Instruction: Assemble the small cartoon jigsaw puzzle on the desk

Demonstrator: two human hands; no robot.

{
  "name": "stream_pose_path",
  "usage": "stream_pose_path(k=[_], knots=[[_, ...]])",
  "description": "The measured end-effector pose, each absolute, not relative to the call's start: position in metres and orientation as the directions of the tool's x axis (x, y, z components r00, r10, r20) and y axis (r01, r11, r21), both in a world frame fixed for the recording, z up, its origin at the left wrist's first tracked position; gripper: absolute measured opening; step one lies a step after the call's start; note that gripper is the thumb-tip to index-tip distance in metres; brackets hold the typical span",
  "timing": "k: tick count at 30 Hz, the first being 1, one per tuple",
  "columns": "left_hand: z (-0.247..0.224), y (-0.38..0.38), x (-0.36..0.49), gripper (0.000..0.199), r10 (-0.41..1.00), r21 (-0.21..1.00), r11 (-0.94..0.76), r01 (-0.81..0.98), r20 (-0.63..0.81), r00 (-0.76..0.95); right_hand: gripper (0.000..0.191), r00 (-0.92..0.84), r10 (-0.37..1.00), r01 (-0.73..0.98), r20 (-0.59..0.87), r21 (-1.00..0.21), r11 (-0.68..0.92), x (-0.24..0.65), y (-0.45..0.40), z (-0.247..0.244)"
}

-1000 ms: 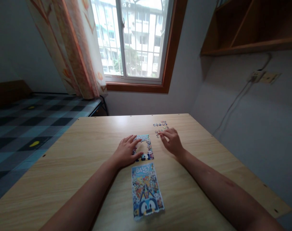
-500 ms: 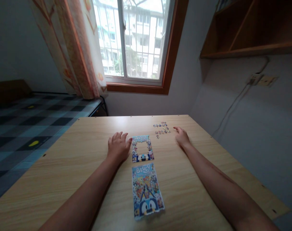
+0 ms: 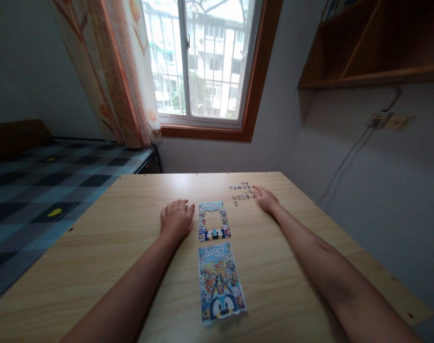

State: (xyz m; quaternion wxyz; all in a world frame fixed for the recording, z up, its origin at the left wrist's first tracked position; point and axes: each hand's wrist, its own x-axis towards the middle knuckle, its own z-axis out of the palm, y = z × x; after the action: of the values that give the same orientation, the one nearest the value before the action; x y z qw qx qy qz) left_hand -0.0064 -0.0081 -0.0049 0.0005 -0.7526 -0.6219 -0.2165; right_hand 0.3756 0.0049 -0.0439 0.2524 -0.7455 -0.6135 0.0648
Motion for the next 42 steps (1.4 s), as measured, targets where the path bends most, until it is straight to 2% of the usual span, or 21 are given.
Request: stream_pose_path(k=[6, 14, 17, 21, 26, 34, 42], knots=[[-0.005, -0.009, -0.006, 0.046, 0.94, 0.277, -0.217, 0.936, 0.319, 0.123, 0.049, 0.167, 0.969, 0.9, 0.183, -0.429, -0.074, 0.383, 0.022, -0.042], [-0.003, -0.01, -0.006, 0.047, 0.946, 0.282, -0.215, 0.935, 0.298, 0.128, 0.047, 0.166, 0.972, 0.907, 0.166, -0.413, -0.085, 0.383, 0.027, -0.042], [-0.002, -0.011, -0.006, 0.048, 0.949, 0.281, -0.218, 0.935, 0.284, 0.136, 0.049, 0.2, 0.961, 0.899, 0.19, -0.426, -0.103, 0.383, 0.026, -0.041], [-0.002, -0.011, -0.006, 0.046, 0.948, 0.282, -0.216, 0.935, 0.289, 0.132, 0.056, 0.334, 0.913, 0.869, 0.235, -0.451, -0.202, 0.386, 0.024, -0.04], [-0.003, -0.01, -0.006, 0.046, 0.948, 0.278, -0.214, 0.936, 0.292, 0.129, 0.045, 0.479, 0.831, 0.831, 0.282, -0.451, -0.326, 0.391, 0.021, -0.042], [-0.005, -0.012, -0.005, 0.044, 0.935, 0.294, -0.239, 0.925, 0.327, 0.138, 0.037, 0.417, 0.85, 0.866, 0.322, -0.424, -0.265, 0.392, 0.019, -0.046], [-0.006, -0.012, -0.003, 0.042, 0.941, 0.324, -0.226, 0.919, 0.317, 0.12, 0.031, 0.47, 0.818, 0.83, 0.33, -0.481, -0.283, 0.395, 0.016, -0.046]])
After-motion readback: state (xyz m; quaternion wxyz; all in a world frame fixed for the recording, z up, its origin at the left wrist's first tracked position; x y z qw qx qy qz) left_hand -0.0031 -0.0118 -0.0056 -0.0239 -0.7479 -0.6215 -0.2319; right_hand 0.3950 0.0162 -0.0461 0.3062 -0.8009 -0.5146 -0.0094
